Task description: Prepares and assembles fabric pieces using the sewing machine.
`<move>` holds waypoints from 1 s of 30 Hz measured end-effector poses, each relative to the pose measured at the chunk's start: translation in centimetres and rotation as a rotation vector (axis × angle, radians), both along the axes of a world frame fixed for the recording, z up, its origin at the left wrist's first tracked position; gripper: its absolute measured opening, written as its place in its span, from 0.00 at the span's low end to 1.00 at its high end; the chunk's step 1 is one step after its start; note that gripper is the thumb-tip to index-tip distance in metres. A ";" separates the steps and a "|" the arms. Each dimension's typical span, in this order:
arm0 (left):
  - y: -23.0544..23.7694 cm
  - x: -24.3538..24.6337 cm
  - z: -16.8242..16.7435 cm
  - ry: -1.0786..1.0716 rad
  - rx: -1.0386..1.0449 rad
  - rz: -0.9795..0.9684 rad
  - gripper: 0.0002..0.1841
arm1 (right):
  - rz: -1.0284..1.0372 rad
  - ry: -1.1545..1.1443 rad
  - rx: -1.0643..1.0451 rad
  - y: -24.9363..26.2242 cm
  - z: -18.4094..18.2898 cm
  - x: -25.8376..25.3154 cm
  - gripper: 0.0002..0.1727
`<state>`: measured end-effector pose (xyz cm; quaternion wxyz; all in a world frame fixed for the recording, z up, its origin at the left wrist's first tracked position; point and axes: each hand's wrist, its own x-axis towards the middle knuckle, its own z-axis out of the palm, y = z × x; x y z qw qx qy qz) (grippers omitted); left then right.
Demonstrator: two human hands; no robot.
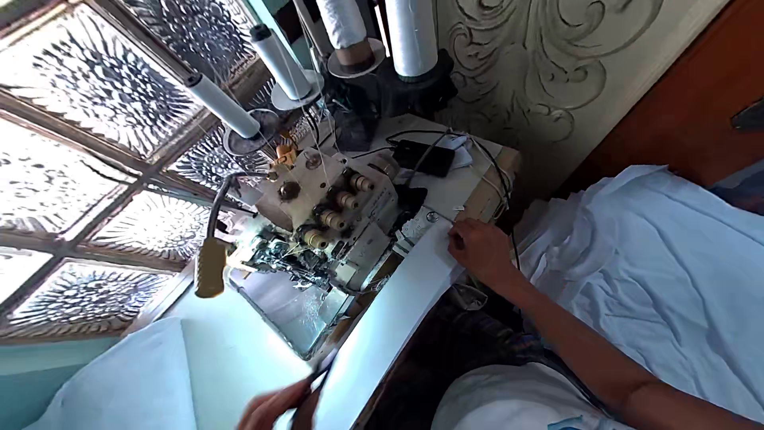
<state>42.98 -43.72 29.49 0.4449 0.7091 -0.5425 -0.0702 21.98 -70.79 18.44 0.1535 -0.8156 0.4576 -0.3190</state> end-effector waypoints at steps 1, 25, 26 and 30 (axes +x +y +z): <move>-3.4 -1.6 0.1 -0.075 0.014 -0.049 0.06 | -0.006 -0.021 -0.020 0.0 -0.3 0.0 0.06; -18.2 -6.0 -6.3 -0.219 0.235 -0.039 0.13 | 0.031 -0.031 -0.129 -0.5 0.0 -0.1 0.05; -15.2 -5.7 -6.3 -0.244 0.132 -0.024 0.11 | 0.034 -0.033 -0.123 -0.5 0.4 -0.2 0.04; -2.9 -2.4 -6.4 -0.291 0.042 0.108 0.09 | 0.056 -0.028 -0.067 -0.5 1.7 -0.6 0.05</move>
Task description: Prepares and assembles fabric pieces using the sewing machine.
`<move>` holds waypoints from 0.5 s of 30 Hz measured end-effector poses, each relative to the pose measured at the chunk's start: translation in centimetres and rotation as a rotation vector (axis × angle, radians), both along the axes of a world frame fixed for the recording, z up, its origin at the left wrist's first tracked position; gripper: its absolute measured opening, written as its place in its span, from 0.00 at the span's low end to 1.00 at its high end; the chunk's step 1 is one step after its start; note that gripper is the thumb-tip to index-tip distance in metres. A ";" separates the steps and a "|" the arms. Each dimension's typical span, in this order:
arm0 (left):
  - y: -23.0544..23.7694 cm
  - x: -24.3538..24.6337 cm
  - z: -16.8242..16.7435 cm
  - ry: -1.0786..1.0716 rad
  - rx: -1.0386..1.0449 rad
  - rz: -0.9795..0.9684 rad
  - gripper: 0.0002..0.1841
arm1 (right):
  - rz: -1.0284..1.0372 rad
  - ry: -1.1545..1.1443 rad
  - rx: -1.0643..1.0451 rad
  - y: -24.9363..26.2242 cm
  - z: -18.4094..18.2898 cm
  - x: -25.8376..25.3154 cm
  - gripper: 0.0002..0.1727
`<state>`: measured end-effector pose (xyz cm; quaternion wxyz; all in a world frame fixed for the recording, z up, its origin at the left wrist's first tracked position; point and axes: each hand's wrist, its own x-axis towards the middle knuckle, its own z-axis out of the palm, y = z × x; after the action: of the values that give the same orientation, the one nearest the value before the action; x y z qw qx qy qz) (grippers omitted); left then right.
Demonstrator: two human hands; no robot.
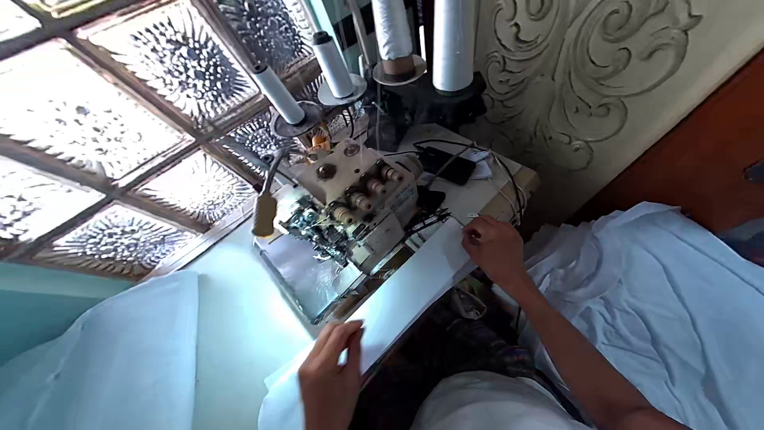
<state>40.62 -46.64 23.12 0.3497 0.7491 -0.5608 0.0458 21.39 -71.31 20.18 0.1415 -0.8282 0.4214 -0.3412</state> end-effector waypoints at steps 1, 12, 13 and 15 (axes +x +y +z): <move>2.7 1.0 -0.1 0.000 0.063 0.068 0.09 | 0.010 -0.004 0.014 0.1 0.3 -0.1 0.05; 10.7 4.1 -1.6 0.131 0.209 0.423 0.07 | -0.232 -0.109 0.122 -3.4 4.4 -2.9 0.13; 10.7 4.3 -1.5 0.139 0.210 0.438 0.09 | -0.254 -0.129 0.124 -3.4 4.7 -2.9 0.13; 11.0 4.7 -1.2 0.190 0.224 0.462 0.16 | -0.236 -0.191 0.133 -2.6 5.1 -2.8 0.14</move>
<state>45.30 -35.65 21.92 0.2958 0.8921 -0.3415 -0.0083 18.63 -73.95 25.24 0.1943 -0.7258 0.5219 -0.4039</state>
